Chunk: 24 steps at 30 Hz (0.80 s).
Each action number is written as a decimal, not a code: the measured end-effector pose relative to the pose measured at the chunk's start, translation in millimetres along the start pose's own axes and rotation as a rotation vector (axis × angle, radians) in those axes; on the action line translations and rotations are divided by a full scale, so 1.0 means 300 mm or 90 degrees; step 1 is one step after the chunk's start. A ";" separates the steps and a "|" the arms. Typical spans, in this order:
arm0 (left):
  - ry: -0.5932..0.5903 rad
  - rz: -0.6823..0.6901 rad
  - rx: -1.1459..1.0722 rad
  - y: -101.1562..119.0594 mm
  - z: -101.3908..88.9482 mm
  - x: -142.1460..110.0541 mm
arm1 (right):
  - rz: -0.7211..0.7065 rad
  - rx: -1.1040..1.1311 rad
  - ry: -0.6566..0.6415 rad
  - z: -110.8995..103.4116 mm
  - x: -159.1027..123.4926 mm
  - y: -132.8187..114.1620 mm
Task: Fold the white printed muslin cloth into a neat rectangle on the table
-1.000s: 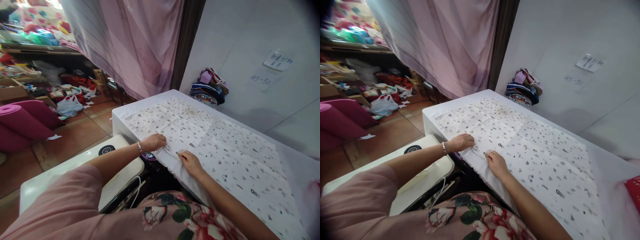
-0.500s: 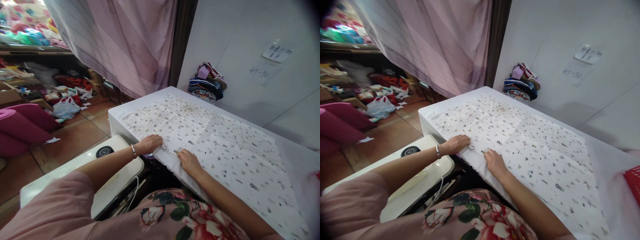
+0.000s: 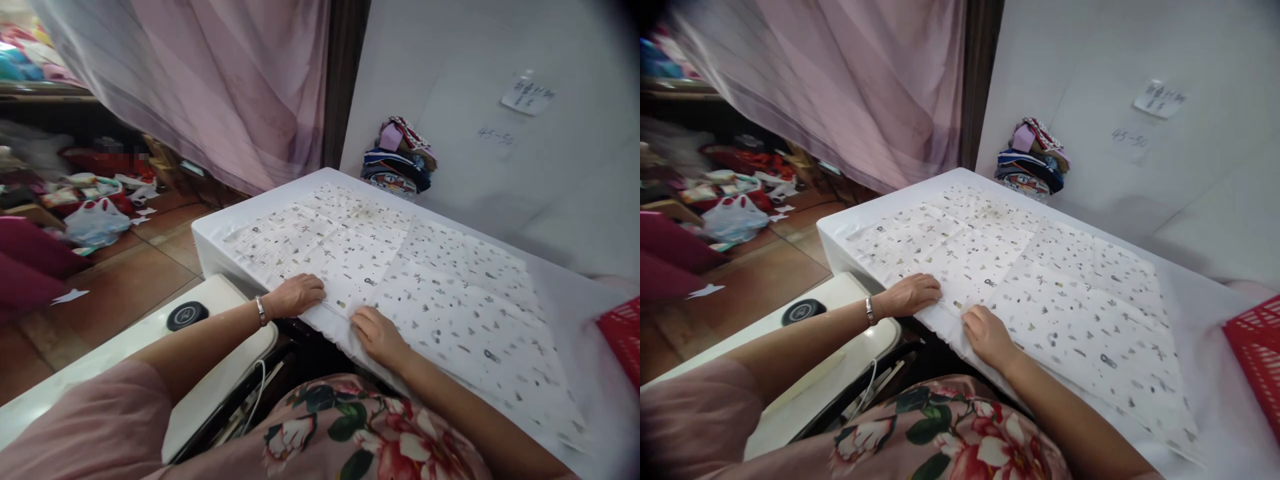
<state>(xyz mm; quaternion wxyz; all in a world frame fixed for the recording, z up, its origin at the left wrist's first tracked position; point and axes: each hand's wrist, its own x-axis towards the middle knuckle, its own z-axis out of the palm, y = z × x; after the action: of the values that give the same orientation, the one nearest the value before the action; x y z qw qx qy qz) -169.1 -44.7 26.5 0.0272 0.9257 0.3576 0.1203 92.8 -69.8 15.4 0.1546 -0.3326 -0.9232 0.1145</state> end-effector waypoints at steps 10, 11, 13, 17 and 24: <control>-0.001 0.158 -0.018 0.102 0.064 0.163 | 0.158 -0.082 0.080 -0.095 -0.365 0.085; -0.007 0.166 -0.026 0.117 0.070 0.181 | 0.185 -0.091 0.088 -0.103 -0.394 0.089; -0.013 0.177 -0.036 0.143 0.080 0.213 | 0.228 -0.105 0.094 -0.117 -0.438 0.096; -0.023 0.190 -0.022 0.185 0.089 0.255 | 0.259 -0.129 0.073 -0.130 -0.494 0.119; -0.004 0.161 -0.021 0.235 0.115 0.286 | 0.296 -0.184 0.083 -0.162 -0.592 0.190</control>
<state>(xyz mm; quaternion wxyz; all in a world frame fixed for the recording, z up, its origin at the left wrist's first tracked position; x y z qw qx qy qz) -53.2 -38.5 20.0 0.0281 0.9631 0.2361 0.1259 273.1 -137.0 5.3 0.1342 -0.5606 -0.8171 -0.0073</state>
